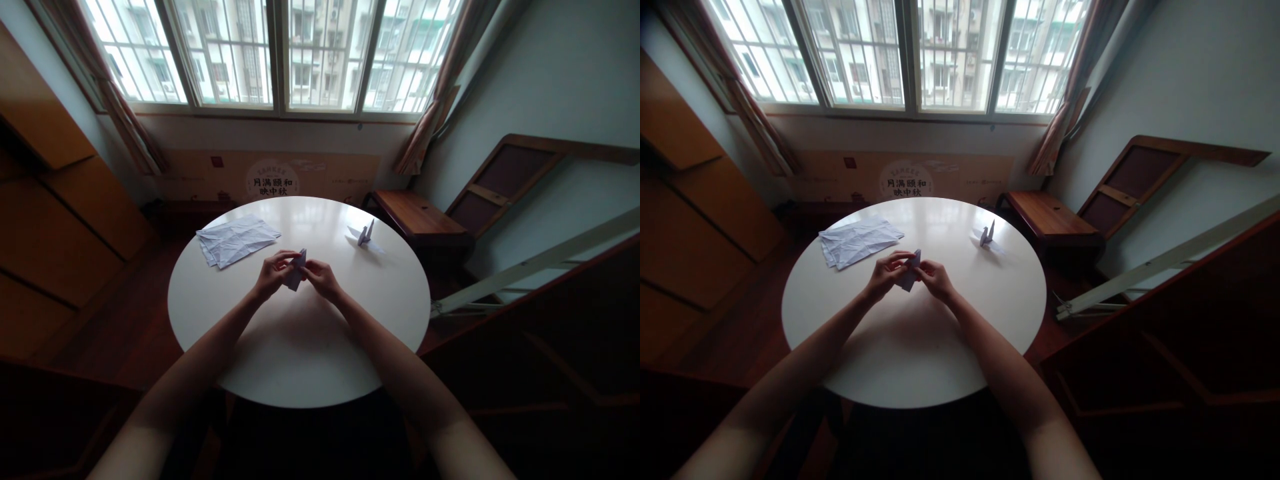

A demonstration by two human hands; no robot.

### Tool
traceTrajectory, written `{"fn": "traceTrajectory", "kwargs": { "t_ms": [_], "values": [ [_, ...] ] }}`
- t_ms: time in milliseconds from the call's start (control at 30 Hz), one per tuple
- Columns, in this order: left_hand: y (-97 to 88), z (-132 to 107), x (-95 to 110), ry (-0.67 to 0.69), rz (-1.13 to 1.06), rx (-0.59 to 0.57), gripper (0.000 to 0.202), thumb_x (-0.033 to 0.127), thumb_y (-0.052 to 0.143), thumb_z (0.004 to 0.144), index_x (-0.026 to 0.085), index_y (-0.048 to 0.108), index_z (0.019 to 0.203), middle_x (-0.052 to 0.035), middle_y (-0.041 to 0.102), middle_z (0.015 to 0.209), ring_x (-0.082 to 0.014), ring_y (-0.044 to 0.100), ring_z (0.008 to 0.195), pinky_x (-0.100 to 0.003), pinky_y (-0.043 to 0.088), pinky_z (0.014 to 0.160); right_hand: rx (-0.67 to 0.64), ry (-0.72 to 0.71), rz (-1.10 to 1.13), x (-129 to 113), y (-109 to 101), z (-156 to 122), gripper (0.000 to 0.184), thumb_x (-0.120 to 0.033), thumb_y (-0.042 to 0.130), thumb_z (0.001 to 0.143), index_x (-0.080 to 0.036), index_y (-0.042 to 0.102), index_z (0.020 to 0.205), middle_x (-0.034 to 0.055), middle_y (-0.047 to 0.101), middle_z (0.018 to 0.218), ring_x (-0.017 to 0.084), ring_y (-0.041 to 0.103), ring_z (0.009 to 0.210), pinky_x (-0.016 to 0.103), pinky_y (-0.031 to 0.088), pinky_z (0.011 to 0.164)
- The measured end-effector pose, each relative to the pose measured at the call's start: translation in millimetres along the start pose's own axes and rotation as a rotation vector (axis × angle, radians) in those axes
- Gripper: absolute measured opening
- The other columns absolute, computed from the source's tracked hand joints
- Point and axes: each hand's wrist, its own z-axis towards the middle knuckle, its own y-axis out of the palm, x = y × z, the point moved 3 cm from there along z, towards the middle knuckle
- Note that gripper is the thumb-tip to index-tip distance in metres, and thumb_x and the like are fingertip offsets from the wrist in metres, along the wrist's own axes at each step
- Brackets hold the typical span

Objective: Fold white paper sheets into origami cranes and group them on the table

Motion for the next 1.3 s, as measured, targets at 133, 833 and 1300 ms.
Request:
{"fn": "traceTrajectory", "kwargs": {
  "t_ms": [133, 833, 1300],
  "values": [
    [0.6, 0.7, -4.1, -0.087, -0.030, -0.040, 0.061, 0.036, 0.076, 0.072, 0.017, 0.057, 0.126, -0.0103, 0.066, 0.108, -0.0204, 0.066, 0.085, -0.029, 0.053, 0.070, 0.081, -0.027, -0.027, 1.5, -6.9, 2.0, 0.044, -0.060, 0.070, 0.069, -0.017, 0.064, 0.073, 0.0026, 0.064, 0.064, 0.015, 0.059, 0.059, 0.031, 0.050, 0.059],
    [0.8, -0.1, -13.2, -0.170, 0.017, -0.114, 0.059, 0.035, 0.080, 0.067, 0.017, 0.059, 0.118, -0.0050, 0.067, 0.086, -0.0205, 0.068, 0.077, -0.033, 0.057, 0.068, 0.224, -0.167, -0.367, -2.9, -23.5, 0.3, 0.044, -0.032, 0.065, 0.079, -0.023, 0.063, 0.122, 0.0075, 0.050, 0.108, 0.011, 0.058, 0.068, 0.028, 0.053, 0.060],
    [-3.3, 1.1, -7.9, -0.204, -0.139, 0.060, 0.041, 0.038, 0.088, 0.053, 0.010, 0.073, 0.080, -0.0072, 0.073, 0.078, -0.0228, 0.069, 0.072, -0.040, 0.056, 0.076, 0.074, -0.070, -0.034, 8.3, -13.5, 5.1, 0.036, -0.048, 0.078, 0.065, -0.019, 0.068, 0.083, 0.0037, 0.053, 0.097, 0.012, 0.061, 0.071, 0.029, 0.053, 0.064]
  ]
}}
